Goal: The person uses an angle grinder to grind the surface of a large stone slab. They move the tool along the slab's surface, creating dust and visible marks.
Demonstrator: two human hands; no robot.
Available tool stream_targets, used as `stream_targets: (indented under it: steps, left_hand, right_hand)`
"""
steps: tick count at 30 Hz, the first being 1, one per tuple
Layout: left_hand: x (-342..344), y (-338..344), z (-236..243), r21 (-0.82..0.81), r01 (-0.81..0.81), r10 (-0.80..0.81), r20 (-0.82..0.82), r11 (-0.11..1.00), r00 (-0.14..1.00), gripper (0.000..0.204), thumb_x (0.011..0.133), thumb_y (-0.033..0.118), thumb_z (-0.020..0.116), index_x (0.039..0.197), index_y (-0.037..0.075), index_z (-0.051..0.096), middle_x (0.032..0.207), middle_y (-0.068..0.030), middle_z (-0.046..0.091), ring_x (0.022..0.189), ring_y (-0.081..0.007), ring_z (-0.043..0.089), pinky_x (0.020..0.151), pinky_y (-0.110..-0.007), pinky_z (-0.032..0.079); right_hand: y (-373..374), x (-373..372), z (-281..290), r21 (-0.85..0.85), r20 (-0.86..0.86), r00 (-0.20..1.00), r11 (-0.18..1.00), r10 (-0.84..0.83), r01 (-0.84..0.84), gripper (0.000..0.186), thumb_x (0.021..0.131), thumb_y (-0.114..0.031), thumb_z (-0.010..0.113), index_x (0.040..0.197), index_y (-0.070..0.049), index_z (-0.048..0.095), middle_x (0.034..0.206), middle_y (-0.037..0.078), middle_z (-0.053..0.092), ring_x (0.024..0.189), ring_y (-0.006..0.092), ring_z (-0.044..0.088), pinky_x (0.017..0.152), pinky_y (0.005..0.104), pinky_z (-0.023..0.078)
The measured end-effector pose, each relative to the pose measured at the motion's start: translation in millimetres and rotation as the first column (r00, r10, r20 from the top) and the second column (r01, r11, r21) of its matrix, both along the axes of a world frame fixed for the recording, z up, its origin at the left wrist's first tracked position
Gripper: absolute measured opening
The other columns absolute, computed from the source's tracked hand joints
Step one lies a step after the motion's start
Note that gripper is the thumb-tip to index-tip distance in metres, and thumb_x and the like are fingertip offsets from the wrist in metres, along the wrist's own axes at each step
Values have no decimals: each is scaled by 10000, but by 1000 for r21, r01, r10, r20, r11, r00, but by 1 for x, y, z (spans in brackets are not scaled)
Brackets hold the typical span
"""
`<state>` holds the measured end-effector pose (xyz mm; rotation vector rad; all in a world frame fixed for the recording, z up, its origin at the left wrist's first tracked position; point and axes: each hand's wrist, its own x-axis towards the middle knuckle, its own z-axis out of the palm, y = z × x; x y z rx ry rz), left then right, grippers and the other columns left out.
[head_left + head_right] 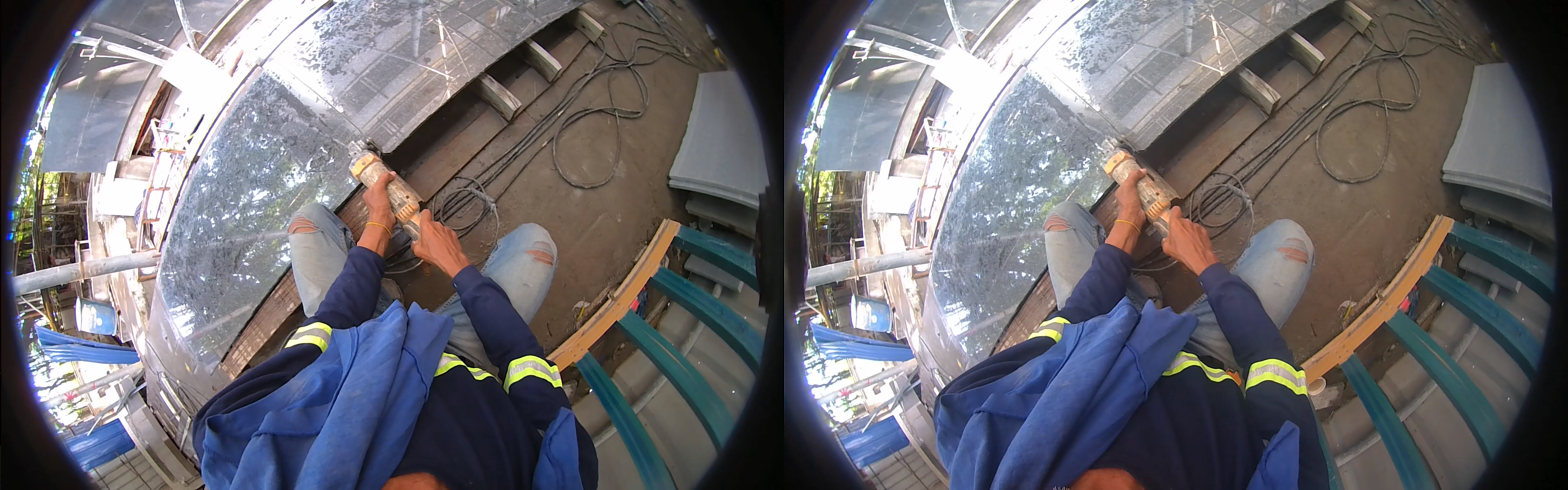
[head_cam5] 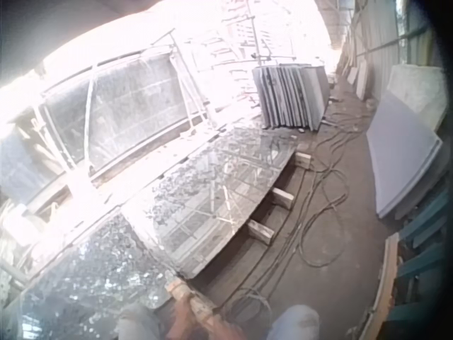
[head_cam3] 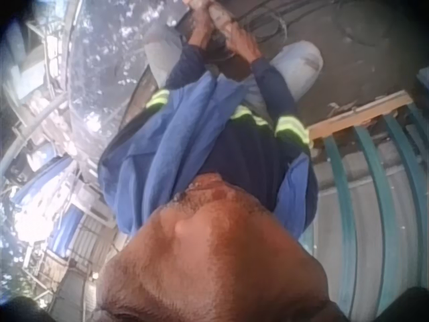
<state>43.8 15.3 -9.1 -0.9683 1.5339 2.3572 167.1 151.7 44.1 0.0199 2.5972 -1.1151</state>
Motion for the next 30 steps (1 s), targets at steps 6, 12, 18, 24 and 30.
stream_targets:
  steps: [6,12,18,24,30]
  left_hand:
    - [-1,-7,5,82,47,-41,-75,995,996,311,808,187,742,998,-7,589,791,-117,629,627,-273,658,612,-422,595]
    - [6,-17,16,115,113,-104,-87,987,991,345,841,227,721,1057,22,547,802,-165,644,636,-304,673,608,-440,607]
    - [-1,-22,27,230,210,-184,-132,950,974,373,864,272,693,1089,17,540,860,-164,658,706,-304,696,639,-449,616]
    - [3,-14,42,351,262,-209,-184,899,961,380,861,274,719,1094,30,545,864,-168,675,720,-296,717,644,-429,626]
    - [5,4,37,341,365,-288,-257,866,923,393,870,281,717,1126,41,539,884,-156,692,727,-263,738,619,-371,642]
  right_hand:
    - [-4,1,-4,31,-95,995,1000,5,-2,432,819,-163,721,1049,35,414,848,313,689,830,488,698,718,547,561]
    - [-11,10,-4,-29,-88,996,999,-15,13,415,824,-150,714,1047,17,406,833,297,690,801,486,697,697,537,565]
    - [-12,2,-15,-189,-148,980,976,-135,106,511,836,-205,762,1177,16,452,848,236,716,701,389,722,594,471,567]
    - [6,-7,10,-700,561,808,624,179,347,292,832,-234,793,921,-15,622,681,49,638,505,123,604,436,284,467]
    - [6,8,14,-666,534,845,621,9,413,186,829,-177,758,770,-56,631,629,23,612,469,105,566,418,267,422]
